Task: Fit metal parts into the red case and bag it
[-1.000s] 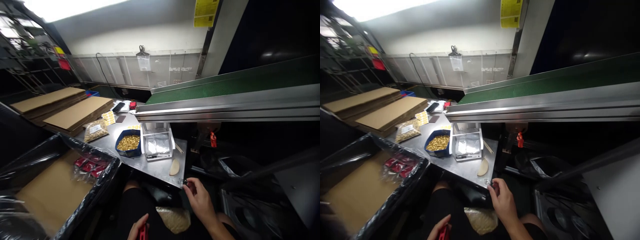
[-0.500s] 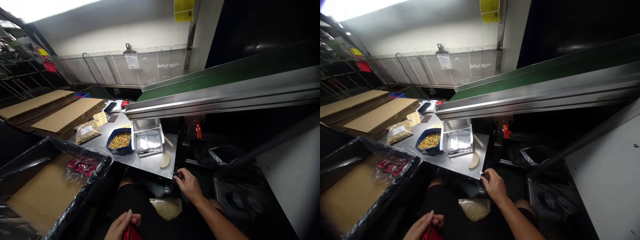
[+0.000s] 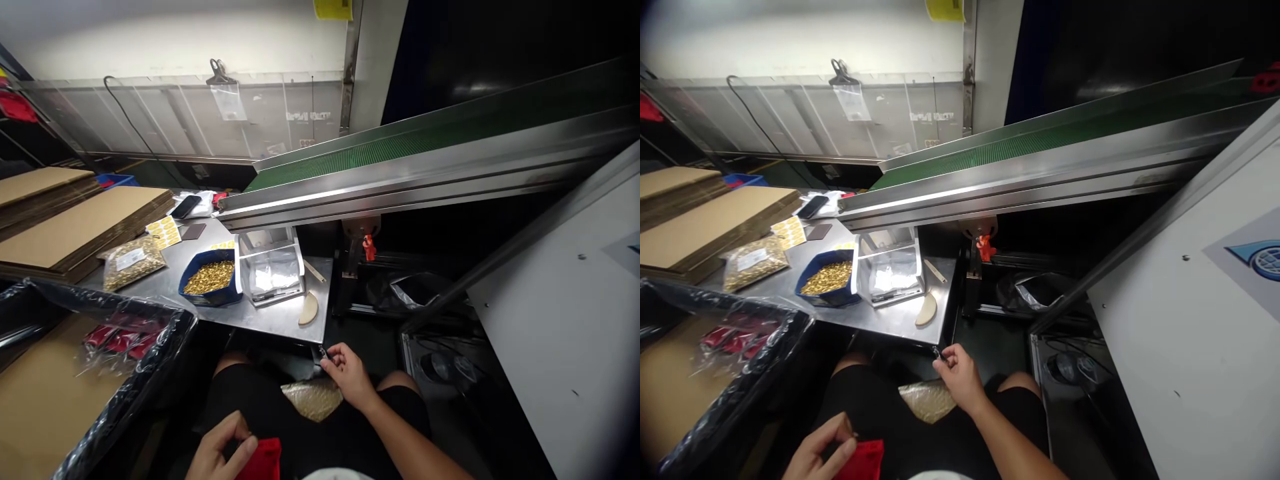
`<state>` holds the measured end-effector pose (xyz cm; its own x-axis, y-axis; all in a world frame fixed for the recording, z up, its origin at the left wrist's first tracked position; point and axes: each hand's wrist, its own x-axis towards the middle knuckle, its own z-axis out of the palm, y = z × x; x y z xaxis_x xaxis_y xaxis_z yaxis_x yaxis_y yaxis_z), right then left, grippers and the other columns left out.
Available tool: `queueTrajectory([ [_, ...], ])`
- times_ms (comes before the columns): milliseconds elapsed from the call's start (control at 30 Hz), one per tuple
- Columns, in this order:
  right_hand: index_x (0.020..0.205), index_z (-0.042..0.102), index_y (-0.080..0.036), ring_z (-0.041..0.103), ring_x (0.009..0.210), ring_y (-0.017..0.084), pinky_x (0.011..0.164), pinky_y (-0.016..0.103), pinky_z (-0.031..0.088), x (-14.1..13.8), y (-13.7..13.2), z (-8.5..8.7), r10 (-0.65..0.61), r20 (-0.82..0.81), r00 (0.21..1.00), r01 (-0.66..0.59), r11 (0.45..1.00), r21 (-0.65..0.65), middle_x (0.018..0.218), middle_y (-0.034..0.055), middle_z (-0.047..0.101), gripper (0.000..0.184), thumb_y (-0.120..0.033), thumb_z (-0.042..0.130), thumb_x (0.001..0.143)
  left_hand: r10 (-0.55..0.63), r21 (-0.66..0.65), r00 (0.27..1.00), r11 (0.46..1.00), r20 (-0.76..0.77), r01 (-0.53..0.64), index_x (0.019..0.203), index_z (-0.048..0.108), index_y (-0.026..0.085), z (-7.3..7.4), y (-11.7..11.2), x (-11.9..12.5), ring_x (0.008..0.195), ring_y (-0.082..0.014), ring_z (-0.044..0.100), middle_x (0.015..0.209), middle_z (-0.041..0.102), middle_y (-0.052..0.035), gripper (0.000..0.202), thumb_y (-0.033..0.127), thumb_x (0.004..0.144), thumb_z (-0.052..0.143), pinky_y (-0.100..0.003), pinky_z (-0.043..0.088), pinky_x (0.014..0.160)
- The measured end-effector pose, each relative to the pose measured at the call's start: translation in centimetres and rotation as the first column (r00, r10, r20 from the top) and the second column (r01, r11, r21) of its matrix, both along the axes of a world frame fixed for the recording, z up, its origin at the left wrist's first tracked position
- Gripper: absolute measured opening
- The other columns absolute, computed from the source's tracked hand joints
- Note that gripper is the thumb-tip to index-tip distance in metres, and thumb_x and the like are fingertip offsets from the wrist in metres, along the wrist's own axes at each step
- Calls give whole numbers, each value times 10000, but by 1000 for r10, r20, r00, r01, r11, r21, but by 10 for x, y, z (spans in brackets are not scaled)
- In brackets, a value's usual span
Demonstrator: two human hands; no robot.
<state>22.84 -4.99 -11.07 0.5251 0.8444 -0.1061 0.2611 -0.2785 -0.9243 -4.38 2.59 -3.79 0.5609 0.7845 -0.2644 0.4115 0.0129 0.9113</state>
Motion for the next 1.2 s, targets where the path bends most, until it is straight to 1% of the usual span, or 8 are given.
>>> queueTrajectory([
  [100,976,589,-180,550,494,120,487,233,457,0,4,12,-14,5,1000,14,1000,22,662,-19,622,260,-415,596,865,97,-254,992,964,78,-74,674,613,191,-10,-10,12,787,-221,573,776,622,-32,420,586,813,647,-286,469,755],
  [200,1042,580,-197,591,634,143,637,266,490,11,12,24,-44,89,995,40,998,43,778,7,641,273,-404,596,866,168,-676,975,736,144,-27,929,725,179,-21,-14,14,947,-293,656,926,718,-91,485,633,762,679,-382,474,931],
  [267,943,605,-200,583,659,164,668,288,468,19,16,28,-44,151,988,41,999,22,734,3,616,198,-354,634,823,200,-818,963,574,179,32,1034,728,145,-23,-13,11,911,-319,694,938,741,-145,617,691,755,655,-435,494,920],
  [300,887,609,-199,575,655,172,663,295,455,21,17,29,-38,172,984,38,999,4,697,-1,596,163,-332,648,802,225,-839,955,543,192,41,1072,722,131,-22,-11,9,900,-326,705,951,745,-167,677,725,761,623,-441,508,900],
  [500,966,613,-214,569,650,162,632,283,443,-20,17,71,115,102,988,-114,993,-22,718,-4,600,224,-422,578,888,648,-895,720,437,248,-85,1188,663,189,11,1,3,977,-300,706,1057,743,-123,609,681,892,463,-443,532,931],
  [733,1003,655,-221,590,703,159,638,287,433,-88,25,147,547,124,828,-548,836,-29,833,19,660,194,-366,583,896,755,-918,614,378,230,-120,1445,453,178,37,3,7,1012,-337,698,1128,712,-174,683,637,941,414,-506,532,947],
  [967,940,630,-235,597,712,160,630,284,413,-116,37,154,611,208,764,-606,790,-92,847,11,661,104,-302,580,879,798,-954,565,294,212,-57,1449,454,165,54,0,8,1044,-352,687,1102,722,-182,725,668,929,409,-505,523,961],
  [1200,953,637,-256,594,702,140,630,272,407,-116,44,156,629,193,753,-620,777,-109,863,-10,682,97,-296,584,882,786,-968,588,249,189,-21,1447,448,128,52,2,6,1035,-363,689,1059,726,-205,803,716,902,404,-471,550,901],
])
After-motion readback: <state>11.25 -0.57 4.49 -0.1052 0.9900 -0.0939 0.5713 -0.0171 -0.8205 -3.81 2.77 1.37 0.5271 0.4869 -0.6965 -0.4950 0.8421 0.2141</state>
